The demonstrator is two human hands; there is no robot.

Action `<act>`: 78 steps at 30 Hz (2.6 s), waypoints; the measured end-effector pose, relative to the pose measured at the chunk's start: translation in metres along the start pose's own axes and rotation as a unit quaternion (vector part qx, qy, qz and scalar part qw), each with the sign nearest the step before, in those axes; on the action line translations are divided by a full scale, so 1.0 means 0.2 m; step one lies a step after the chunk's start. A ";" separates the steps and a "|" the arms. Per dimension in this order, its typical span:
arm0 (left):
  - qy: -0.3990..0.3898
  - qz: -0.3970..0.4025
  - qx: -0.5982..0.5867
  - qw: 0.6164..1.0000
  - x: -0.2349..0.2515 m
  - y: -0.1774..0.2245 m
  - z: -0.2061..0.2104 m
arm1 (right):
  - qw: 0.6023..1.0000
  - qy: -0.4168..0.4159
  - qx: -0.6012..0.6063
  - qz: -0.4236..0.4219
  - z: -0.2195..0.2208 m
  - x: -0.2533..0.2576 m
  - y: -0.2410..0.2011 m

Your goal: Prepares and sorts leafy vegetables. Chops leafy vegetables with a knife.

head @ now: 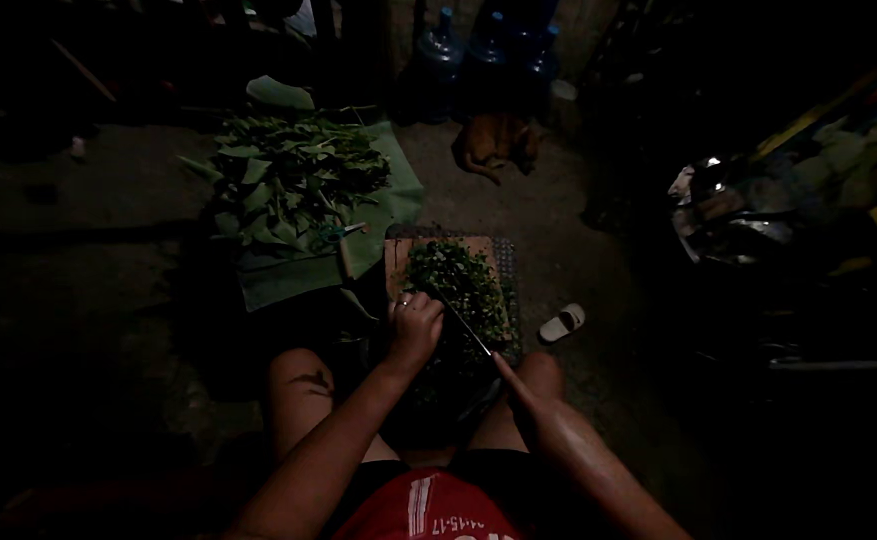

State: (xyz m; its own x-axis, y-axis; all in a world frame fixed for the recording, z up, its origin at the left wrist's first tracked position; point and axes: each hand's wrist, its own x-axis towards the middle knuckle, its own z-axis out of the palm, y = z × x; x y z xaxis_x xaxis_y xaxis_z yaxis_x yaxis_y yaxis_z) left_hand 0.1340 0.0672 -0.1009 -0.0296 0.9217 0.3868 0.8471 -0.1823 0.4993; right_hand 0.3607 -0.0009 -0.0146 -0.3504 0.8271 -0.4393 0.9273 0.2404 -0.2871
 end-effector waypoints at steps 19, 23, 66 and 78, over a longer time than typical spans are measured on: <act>-0.028 0.038 0.025 0.999 -0.06 -0.04 -0.01 | 0.999 -0.027 -0.015 0.009 0.03 0.06 -0.03; -0.097 0.046 0.030 0.994 -0.05 -0.07 -0.08 | 0.998 -0.008 0.051 -0.033 0.07 0.10 0.05; 0.009 0.068 -0.007 0.998 0.01 -0.03 0.06 | 0.998 0.024 0.052 -0.035 -0.02 0.07 0.12; 0.029 0.059 -0.020 0.998 0.00 -0.04 0.07 | 1.000 -0.005 0.003 0.005 0.01 0.08 0.01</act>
State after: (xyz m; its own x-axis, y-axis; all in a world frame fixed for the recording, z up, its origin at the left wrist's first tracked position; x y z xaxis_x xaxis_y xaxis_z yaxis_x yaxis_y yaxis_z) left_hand 0.1351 0.0737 -0.1163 0.0374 0.8721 0.4878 0.8247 -0.3026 0.4777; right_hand 0.3570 0.0124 -0.0237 -0.3425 0.8239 -0.4515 0.9299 0.2288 -0.2880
